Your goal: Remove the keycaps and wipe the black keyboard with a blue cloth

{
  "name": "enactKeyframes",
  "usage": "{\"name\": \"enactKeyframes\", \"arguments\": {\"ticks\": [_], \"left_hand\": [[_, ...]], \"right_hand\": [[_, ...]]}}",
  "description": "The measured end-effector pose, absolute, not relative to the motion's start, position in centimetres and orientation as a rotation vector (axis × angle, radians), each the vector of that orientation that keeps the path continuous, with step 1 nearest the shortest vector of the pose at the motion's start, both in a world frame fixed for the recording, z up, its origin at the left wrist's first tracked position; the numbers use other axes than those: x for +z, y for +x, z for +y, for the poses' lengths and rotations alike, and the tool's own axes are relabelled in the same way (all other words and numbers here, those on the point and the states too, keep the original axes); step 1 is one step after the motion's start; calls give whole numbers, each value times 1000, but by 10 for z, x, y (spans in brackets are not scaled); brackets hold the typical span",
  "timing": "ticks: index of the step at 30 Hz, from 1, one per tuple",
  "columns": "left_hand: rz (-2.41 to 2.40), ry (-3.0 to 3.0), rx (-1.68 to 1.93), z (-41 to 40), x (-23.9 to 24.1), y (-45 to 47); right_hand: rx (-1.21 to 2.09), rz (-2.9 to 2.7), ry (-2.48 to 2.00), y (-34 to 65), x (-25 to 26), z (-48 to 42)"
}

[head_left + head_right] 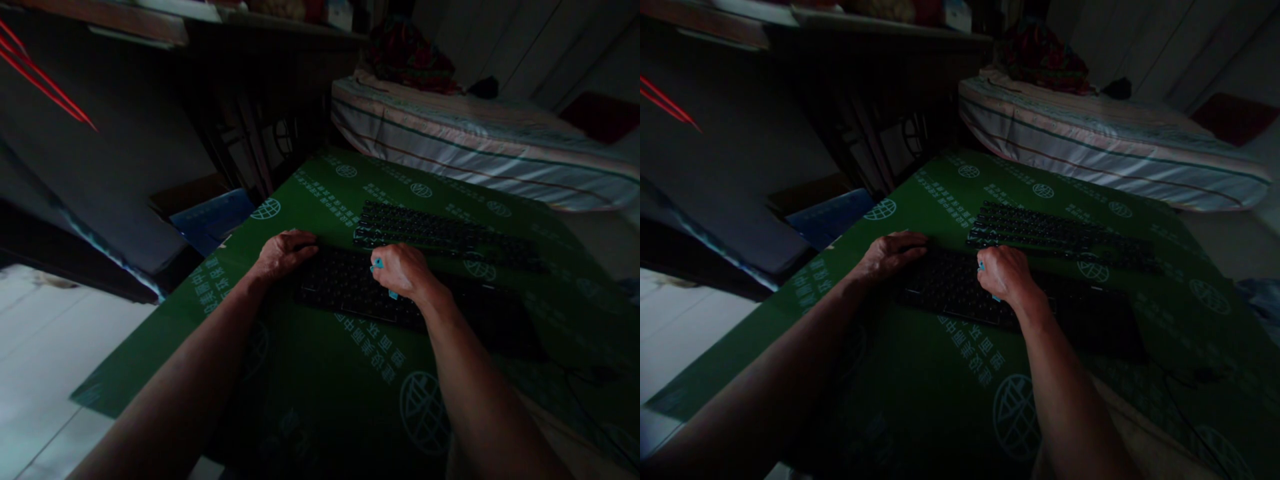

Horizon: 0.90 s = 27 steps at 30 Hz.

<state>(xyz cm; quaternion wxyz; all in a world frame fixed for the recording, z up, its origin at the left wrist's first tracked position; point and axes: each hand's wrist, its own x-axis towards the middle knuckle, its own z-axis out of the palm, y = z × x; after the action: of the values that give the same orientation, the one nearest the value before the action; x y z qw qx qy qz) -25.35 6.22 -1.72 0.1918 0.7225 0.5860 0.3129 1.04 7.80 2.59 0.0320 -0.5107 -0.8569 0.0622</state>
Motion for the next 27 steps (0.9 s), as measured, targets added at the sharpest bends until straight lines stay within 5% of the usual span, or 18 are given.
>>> {"name": "enactKeyframes", "arguments": {"ticks": [27], "left_hand": [[1654, 2018, 884, 63, -18, -254]], "right_hand": [[220, -2539, -1569, 20, 28, 84]]}}
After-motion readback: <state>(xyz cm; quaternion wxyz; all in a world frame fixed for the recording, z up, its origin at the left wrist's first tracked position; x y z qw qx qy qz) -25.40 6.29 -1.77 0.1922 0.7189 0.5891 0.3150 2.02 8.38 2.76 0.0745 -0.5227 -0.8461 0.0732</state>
